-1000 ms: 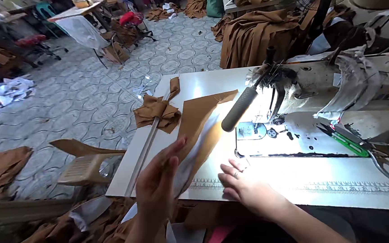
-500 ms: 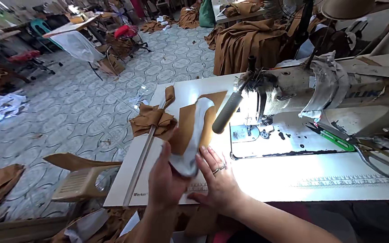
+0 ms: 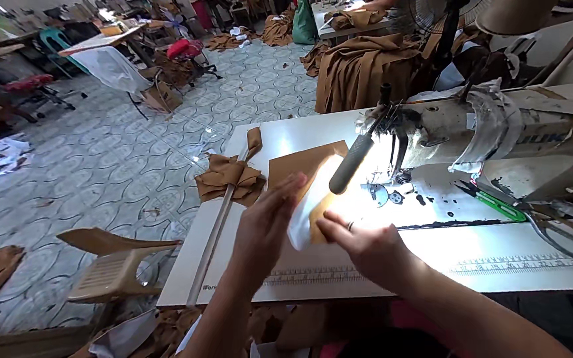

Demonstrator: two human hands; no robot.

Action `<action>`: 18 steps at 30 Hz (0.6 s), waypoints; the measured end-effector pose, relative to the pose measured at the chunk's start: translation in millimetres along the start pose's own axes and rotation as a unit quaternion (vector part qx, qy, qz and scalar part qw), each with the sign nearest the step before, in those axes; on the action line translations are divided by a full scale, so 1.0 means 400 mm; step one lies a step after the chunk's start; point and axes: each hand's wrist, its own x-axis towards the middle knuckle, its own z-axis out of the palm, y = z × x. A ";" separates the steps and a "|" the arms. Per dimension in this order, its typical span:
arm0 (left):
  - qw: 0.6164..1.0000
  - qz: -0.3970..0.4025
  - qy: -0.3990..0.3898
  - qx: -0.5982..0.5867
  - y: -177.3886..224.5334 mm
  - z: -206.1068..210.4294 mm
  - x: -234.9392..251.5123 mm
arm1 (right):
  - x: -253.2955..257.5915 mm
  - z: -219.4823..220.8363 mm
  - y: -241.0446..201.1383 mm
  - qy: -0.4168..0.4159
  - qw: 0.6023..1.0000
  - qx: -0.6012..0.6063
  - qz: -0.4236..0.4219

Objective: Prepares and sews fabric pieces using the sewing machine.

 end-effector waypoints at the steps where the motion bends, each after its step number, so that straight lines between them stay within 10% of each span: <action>1: 0.997 0.060 -0.011 0.047 0.034 -0.007 -0.013 | -0.025 -0.008 -0.024 -0.029 1.000 0.002 -0.009; 6: 0.980 0.097 -0.141 0.103 0.038 0.113 -0.178 | -0.219 -0.014 -0.052 -0.171 0.979 0.108 -0.003; 18: 0.962 0.059 -0.259 0.056 0.044 0.150 -0.218 | -0.311 -0.051 0.071 -0.161 0.985 -0.003 0.064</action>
